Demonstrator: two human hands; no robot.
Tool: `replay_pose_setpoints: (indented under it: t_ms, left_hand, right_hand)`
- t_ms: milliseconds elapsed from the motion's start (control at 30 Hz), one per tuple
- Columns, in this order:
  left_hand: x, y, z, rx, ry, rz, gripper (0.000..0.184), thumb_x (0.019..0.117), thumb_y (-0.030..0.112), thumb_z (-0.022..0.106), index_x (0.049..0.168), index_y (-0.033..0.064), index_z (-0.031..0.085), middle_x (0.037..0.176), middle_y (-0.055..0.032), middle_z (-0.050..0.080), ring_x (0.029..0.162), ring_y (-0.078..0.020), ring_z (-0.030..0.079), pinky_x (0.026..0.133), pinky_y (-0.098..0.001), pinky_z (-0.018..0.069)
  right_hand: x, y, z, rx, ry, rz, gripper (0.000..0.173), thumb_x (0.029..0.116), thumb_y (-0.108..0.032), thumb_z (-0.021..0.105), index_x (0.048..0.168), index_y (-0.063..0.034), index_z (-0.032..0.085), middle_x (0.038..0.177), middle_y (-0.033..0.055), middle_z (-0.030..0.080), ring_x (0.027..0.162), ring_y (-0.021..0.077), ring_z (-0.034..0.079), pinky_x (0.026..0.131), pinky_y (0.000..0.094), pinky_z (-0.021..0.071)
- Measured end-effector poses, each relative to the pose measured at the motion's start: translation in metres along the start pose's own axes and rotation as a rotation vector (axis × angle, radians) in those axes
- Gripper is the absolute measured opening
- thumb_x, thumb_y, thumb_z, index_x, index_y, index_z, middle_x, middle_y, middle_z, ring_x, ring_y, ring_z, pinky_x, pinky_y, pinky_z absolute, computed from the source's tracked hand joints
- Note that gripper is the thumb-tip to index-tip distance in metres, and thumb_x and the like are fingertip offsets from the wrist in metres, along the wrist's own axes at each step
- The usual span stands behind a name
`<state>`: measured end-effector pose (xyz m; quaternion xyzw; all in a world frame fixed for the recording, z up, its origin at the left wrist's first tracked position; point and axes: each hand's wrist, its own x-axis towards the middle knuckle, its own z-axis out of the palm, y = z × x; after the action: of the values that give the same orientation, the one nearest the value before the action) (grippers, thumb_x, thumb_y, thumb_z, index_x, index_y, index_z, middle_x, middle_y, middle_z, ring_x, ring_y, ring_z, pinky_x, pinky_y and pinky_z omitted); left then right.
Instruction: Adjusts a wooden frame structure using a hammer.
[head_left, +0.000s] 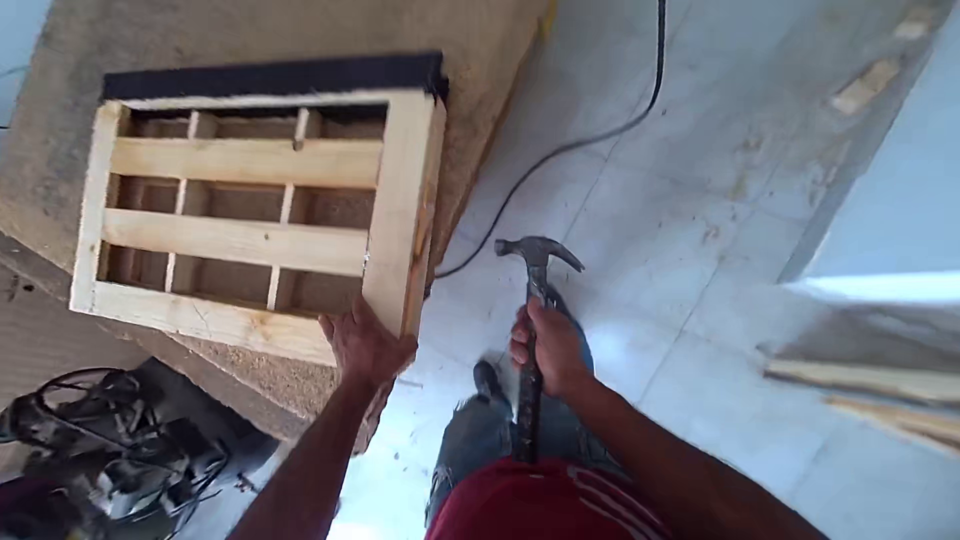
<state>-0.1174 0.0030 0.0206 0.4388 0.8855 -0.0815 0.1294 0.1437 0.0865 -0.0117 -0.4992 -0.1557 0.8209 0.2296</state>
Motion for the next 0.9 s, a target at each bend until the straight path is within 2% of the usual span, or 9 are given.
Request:
replay_pose_setpoints:
  t_ms: [33,100,200,300,467,633,700,800,900]
  left_hand:
    - [-0.001,-0.001,0.001,0.002,-0.019,-0.006,0.129,0.0621,0.067,0.080,0.156,-0.0063,0.029,0.134,-0.0290,0.060,0.131,-0.0464,0.053,0.123,-0.0662,0.0077]
    - [-0.001,-0.001,0.003,0.027,-0.020,-0.012,0.127,0.0630,0.066,0.080,0.155,-0.0060,0.030,0.132,-0.0297,0.060,0.129,-0.0461,0.053,0.123,-0.0656,0.0098]
    - [0.000,-0.001,0.006,0.044,0.002,0.003,0.126,0.0656,0.064,0.079,0.155,-0.0065,0.028,0.132,-0.0304,0.059,0.130,-0.0460,0.053,0.122,-0.0656,0.0127]
    - [-0.003,0.002,0.006,0.022,0.032,0.004,0.120,0.0659,0.059,0.080,0.154,-0.0060,0.030,0.134,-0.0290,0.059,0.132,-0.0443,0.052,0.122,-0.0651,0.0148]
    - [-0.004,0.001,0.007,-0.004,0.065,0.030,0.115,0.0678,0.057,0.079,0.154,-0.0029,0.031,0.134,-0.0266,0.060,0.130,-0.0420,0.054,0.119,-0.0659,0.0196]
    - [-0.005,0.001,0.006,-0.006,0.066,0.043,0.110,0.0700,0.055,0.078,0.152,-0.0021,0.033,0.132,-0.0264,0.061,0.129,-0.0412,0.055,0.118,-0.0662,0.0206]
    - [-0.005,0.002,0.006,-0.009,0.062,0.036,0.109,0.0701,0.054,0.079,0.152,-0.0017,0.033,0.132,-0.0251,0.061,0.130,-0.0399,0.054,0.120,-0.0656,0.0188]
    - [-0.005,0.001,0.008,-0.019,0.082,0.029,0.109,0.0679,0.055,0.079,0.151,-0.0010,0.035,0.132,-0.0232,0.061,0.131,-0.0382,0.054,0.120,-0.0641,0.0193]
    - [-0.004,0.002,0.008,-0.013,0.084,0.032,0.109,0.0671,0.055,0.078,0.150,-0.0009,0.035,0.131,-0.0232,0.062,0.130,-0.0382,0.055,0.119,-0.0645,0.0212]
  right_hand:
    - [-0.012,0.030,0.007,0.048,-0.007,0.025,0.044,0.1111,-0.050,0.030,0.104,-0.0119,0.052,0.063,-0.0012,0.046,0.042,0.0118,0.046,0.040,0.0304,0.0494]
    - [-0.034,0.092,0.023,0.074,-0.061,0.068,0.051,0.1103,-0.053,0.027,0.105,-0.0097,0.053,0.063,0.0006,0.049,0.042,0.0137,0.049,0.041,0.0333,0.0518]
    - [-0.057,0.150,0.048,0.058,-0.105,0.214,0.050,0.1117,-0.049,0.027,0.108,-0.0063,0.053,0.063,0.0032,0.051,0.043,0.0140,0.050,0.043,0.0319,0.0513]
    - [-0.066,0.159,0.046,0.077,-0.107,0.207,0.048,0.1123,-0.047,0.029,0.106,-0.0068,0.054,0.064,0.0022,0.050,0.044,0.0121,0.049,0.043,0.0285,0.0497]
    - [-0.078,0.172,0.050,0.341,0.066,-0.111,0.050,0.1100,-0.054,0.026,0.102,-0.0117,0.051,0.061,-0.0003,0.048,0.042,0.0120,0.048,0.040,0.0299,0.0501]
    - [-0.076,0.197,0.060,0.139,-0.130,0.159,0.049,0.1118,-0.049,0.029,0.105,-0.0068,0.053,0.064,0.0019,0.049,0.044,0.0120,0.048,0.043,0.0290,0.0494]
    - [-0.077,0.196,0.052,0.231,-0.023,0.064,0.048,0.1119,-0.048,0.029,0.105,-0.0075,0.053,0.063,0.0006,0.049,0.044,0.0108,0.049,0.043,0.0278,0.0500]
    - [-0.076,0.196,0.062,0.453,0.154,-0.075,0.053,0.1096,-0.057,0.025,0.101,-0.0116,0.050,0.062,-0.0004,0.048,0.043,0.0123,0.050,0.042,0.0303,0.0513]
    - [-0.077,0.211,0.077,0.240,-0.064,0.028,0.053,0.1109,-0.052,0.025,0.102,-0.0070,0.051,0.062,0.0030,0.050,0.044,0.0142,0.051,0.044,0.0329,0.0524]
